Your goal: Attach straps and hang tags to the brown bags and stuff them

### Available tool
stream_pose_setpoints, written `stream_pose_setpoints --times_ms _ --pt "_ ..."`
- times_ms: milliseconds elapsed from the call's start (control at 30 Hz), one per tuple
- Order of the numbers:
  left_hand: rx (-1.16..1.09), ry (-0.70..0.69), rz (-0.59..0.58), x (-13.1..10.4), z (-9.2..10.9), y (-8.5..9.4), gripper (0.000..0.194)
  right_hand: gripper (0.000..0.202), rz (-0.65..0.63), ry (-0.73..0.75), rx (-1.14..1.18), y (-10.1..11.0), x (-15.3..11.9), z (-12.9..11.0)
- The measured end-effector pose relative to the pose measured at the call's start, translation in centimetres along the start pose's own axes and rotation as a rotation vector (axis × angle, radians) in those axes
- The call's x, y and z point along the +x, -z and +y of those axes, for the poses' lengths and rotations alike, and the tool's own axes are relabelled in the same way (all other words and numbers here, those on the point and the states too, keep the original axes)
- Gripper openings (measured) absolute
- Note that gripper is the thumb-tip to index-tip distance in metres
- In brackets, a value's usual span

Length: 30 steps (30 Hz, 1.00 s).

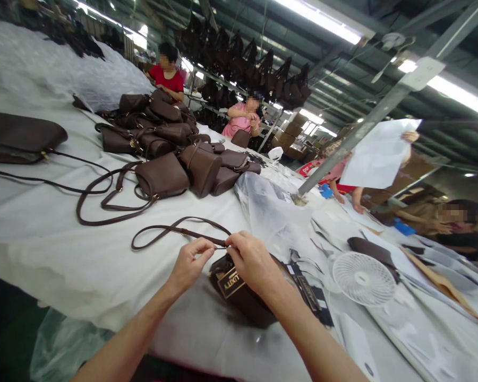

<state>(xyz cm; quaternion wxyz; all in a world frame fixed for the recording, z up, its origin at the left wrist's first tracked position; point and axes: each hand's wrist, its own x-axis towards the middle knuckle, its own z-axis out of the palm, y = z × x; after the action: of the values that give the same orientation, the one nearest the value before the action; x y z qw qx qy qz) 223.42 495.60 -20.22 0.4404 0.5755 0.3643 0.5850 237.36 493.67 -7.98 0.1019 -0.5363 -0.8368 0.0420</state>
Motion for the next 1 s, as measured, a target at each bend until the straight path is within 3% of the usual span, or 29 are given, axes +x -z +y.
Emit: stream_pose_setpoints --times_ms 100,300,467,767,1000 --pt "0.052 -0.075 0.017 0.3 0.6 1.1 0.016 0.025 -0.062 0.012 -0.139 -0.7 0.4 -0.3" --pt "-0.042 -0.132 0.032 1.3 1.2 1.1 0.015 0.025 -0.186 -0.039 -0.233 -0.3 2.4 -0.4" --pt "-0.228 -0.024 -0.016 1.7 1.4 0.6 0.012 0.023 -0.255 -0.004 -0.280 0.6 3.4 -0.7" --pt "-0.512 0.156 -0.017 2.2 1.0 -0.2 0.016 0.022 -0.169 0.052 -0.256 0.1 3.5 0.1" --pt "-0.645 0.176 0.056 2.2 0.3 -2.0 0.017 0.022 -0.171 -0.023 -0.056 0.8 3.6 0.2"
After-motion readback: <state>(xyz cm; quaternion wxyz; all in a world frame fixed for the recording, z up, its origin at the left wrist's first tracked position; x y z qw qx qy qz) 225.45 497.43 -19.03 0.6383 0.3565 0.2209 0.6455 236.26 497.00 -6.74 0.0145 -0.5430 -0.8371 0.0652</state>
